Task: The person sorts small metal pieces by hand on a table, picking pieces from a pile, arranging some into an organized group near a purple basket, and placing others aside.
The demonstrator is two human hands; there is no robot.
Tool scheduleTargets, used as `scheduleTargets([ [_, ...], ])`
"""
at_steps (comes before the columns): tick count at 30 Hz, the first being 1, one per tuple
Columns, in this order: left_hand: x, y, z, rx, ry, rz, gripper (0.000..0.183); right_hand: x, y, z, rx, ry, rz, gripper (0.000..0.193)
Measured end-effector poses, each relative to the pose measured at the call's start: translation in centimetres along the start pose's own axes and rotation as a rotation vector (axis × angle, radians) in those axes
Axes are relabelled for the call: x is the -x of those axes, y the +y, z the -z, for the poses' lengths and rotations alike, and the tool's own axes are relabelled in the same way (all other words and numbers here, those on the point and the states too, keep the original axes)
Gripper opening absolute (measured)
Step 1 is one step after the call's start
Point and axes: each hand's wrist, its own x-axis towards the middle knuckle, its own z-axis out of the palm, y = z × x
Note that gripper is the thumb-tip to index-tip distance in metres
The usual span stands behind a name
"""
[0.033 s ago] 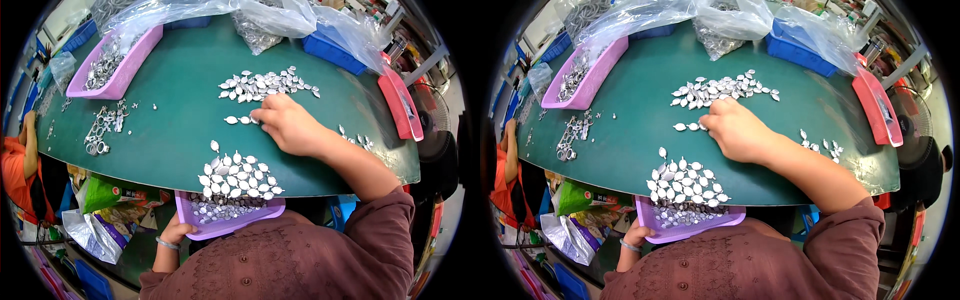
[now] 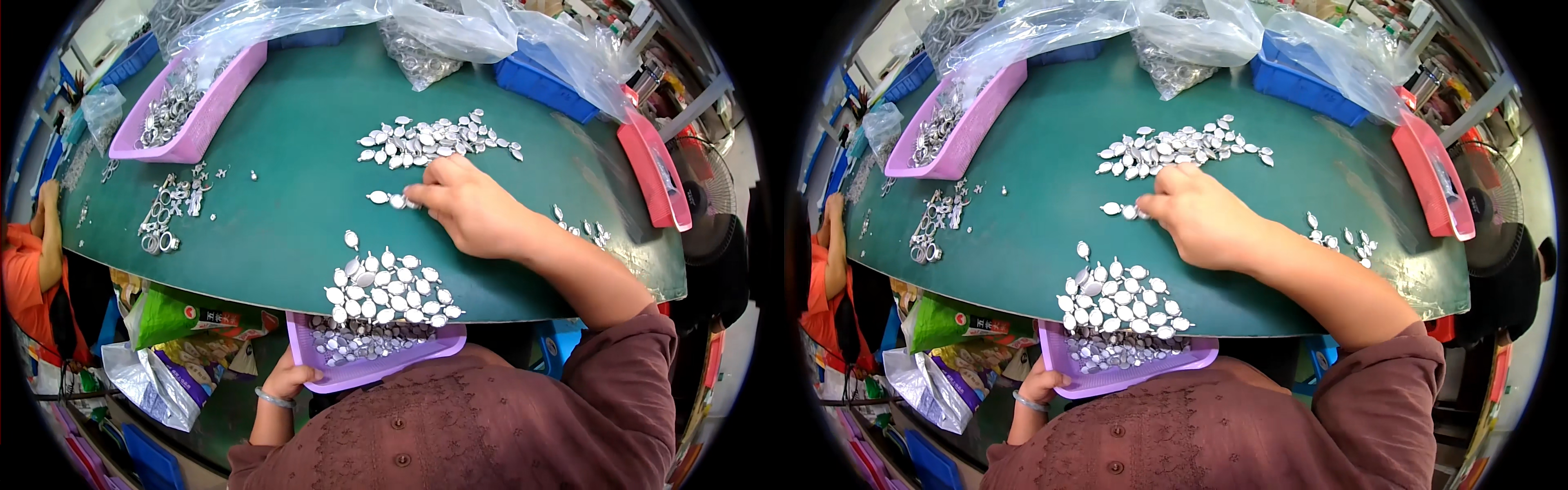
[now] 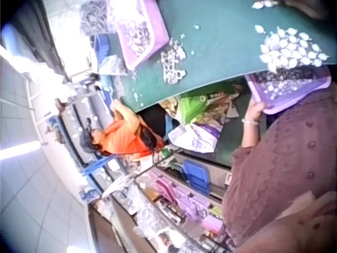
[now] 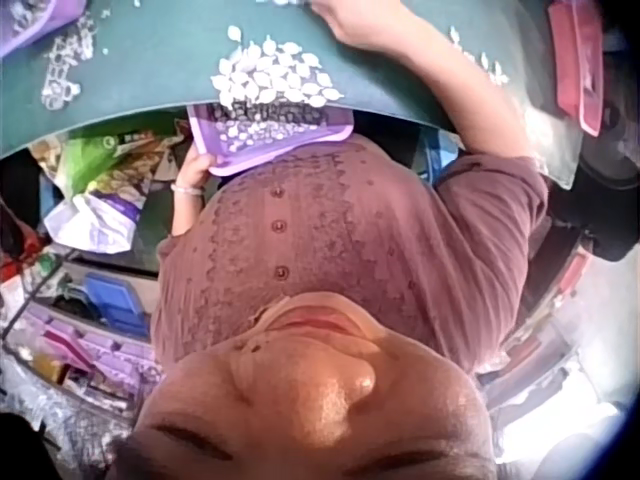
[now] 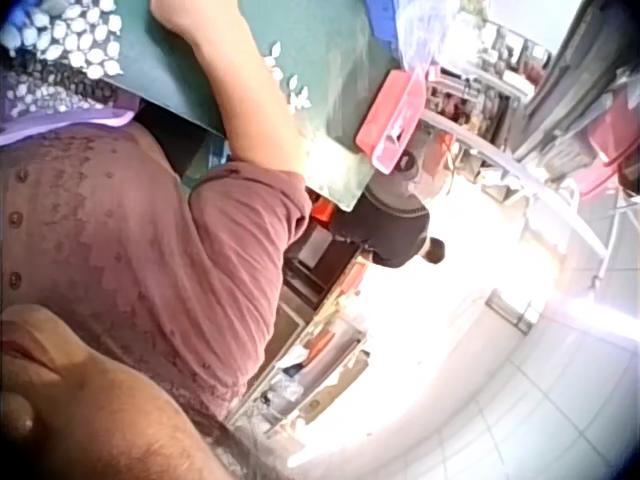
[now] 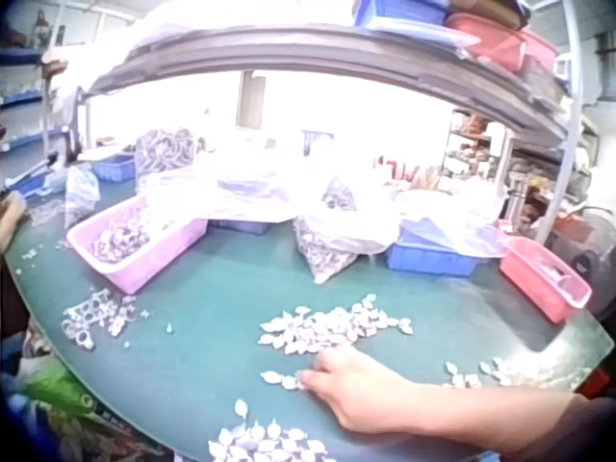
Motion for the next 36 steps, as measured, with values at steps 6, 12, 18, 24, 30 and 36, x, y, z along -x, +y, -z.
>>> scheduleTargets([
  [6, 0.1, -0.5, 0.1, 0.017, 0.014, -0.007, 0.073, -1.4, 0.9, 1.1, 0.054, 0.074, -0.044, 0.034],
  [12, 0.0, -0.3, -0.3, 0.049, 0.052, -0.040, 0.066, -1.5, 1.4, 0.6, 0.101, 0.038, 0.008, 0.029],
  [18, -0.1, -0.2, 0.0, -0.006, -0.006, -0.014, 0.076, -2.6, 2.4, 0.8, 0.047, 0.161, -0.047, 0.025],
  [24, 0.0, 0.1, -0.3, 0.021, -0.004, -0.028, 0.076, -4.5, 2.1, 0.5, 0.114, 0.050, 0.050, 0.022],
  [30, 0.0, -0.3, 0.0, 0.010, 0.007, -0.028, 0.076, -5.2, 1.4, 0.4, 0.072, -0.037, 0.028, 0.010],
  [36, 0.1, -0.2, 0.0, 0.021, 0.012, 0.006, 0.076, -6.1, 1.2, 1.2, 0.101, -0.185, -0.122, 0.018],
])
